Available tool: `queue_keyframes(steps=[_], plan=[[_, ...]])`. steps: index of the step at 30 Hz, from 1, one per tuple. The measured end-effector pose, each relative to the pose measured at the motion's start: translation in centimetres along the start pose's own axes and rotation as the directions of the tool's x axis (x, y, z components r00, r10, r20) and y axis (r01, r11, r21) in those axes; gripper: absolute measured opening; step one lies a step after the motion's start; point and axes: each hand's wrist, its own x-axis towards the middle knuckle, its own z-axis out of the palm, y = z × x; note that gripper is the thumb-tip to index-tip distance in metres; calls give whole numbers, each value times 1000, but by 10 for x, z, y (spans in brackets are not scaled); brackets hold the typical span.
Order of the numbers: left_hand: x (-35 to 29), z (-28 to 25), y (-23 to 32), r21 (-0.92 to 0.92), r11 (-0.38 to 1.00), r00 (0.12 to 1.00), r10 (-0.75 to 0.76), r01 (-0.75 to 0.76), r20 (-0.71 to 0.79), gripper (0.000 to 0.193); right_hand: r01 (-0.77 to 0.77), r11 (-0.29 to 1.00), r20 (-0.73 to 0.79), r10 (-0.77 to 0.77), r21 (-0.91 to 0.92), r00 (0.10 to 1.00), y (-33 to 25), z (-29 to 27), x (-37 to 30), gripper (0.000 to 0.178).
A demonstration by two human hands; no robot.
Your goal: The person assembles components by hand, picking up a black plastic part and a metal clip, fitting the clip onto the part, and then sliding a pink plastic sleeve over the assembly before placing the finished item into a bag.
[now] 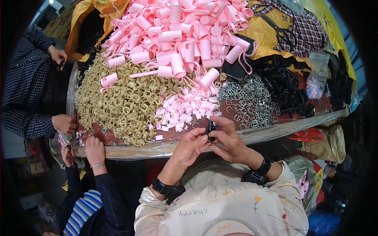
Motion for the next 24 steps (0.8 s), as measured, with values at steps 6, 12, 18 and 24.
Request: queue_keyframes(steps=[6,12,18,24], plan=[[1,1,3,-24,1000,1000,2,-1,22,24,9,992,62,-2,-128,998,-1,-2,9,33],[3,2,5,-42,999,999,-11,13,46,23,2,986,84,12,-166,996,-1,-7,14,38],[2,-2,0,-61,998,1000,5,-3,30,23,64,988,44,-58,-143,997,2,-11,5,40],[1,1,-3,-63,998,1000,6,-5,19,24,149,928,81,-129,-342,988,-2,-15,-3,42]])
